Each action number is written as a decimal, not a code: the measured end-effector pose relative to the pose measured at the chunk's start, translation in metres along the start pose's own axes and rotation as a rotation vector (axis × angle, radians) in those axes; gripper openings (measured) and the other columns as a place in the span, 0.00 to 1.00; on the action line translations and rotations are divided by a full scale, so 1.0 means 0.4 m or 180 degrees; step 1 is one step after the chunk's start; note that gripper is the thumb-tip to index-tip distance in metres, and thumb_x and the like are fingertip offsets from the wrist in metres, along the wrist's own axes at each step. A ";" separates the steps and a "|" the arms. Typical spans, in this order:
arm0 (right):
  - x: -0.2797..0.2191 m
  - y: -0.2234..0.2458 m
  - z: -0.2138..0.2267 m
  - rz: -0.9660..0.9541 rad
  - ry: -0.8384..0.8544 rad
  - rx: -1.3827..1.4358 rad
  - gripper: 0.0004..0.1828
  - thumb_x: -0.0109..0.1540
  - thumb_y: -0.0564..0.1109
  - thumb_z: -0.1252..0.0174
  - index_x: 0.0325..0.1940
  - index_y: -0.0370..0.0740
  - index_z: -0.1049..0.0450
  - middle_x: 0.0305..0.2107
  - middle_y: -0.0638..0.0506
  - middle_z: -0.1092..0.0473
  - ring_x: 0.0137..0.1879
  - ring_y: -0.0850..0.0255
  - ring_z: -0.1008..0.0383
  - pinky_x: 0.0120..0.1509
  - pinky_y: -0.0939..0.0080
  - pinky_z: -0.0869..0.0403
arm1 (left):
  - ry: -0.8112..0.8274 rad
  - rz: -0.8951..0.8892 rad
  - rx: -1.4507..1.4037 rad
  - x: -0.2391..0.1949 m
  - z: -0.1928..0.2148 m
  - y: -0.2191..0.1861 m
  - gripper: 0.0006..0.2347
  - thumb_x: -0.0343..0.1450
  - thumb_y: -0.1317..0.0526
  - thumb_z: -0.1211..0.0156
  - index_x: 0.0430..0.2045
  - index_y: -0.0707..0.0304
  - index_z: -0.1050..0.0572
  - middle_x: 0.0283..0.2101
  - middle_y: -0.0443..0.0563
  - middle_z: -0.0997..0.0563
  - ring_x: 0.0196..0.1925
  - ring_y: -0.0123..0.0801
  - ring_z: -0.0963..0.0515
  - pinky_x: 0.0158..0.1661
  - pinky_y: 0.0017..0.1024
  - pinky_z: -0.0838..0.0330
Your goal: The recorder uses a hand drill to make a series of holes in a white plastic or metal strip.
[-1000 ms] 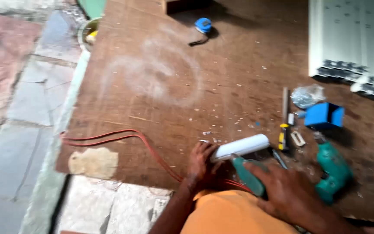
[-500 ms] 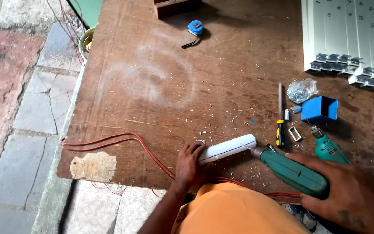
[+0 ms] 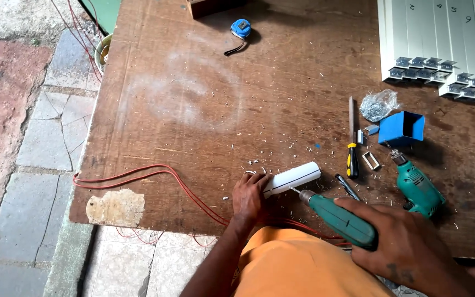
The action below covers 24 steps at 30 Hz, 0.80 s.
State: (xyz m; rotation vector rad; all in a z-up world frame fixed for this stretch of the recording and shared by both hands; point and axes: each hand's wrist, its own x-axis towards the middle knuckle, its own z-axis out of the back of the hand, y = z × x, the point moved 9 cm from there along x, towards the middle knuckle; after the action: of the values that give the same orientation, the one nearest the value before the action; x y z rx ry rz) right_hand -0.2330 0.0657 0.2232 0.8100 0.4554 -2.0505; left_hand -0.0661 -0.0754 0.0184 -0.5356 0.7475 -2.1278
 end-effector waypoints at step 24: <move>0.003 0.065 0.017 0.0138 -0.0021 -0.0158 0.51 0.47 0.60 0.31 0.74 0.73 0.40 0.49 0.54 0.22 0.47 0.60 0.16 0.59 0.56 0.20 | 0.0141 0.0075 0.0024 -0.001 -0.003 0.001 0.26 0.59 0.53 0.24 0.52 0.56 0.21 0.52 0.50 0.18 0.52 0.42 0.24 0.51 0.42 0.29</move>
State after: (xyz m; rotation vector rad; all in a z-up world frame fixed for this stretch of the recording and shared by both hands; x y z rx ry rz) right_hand -0.2145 0.0464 0.2265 0.7767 0.4793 -1.9936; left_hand -0.0665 -0.0750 0.0171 -0.4748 0.7664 -2.1258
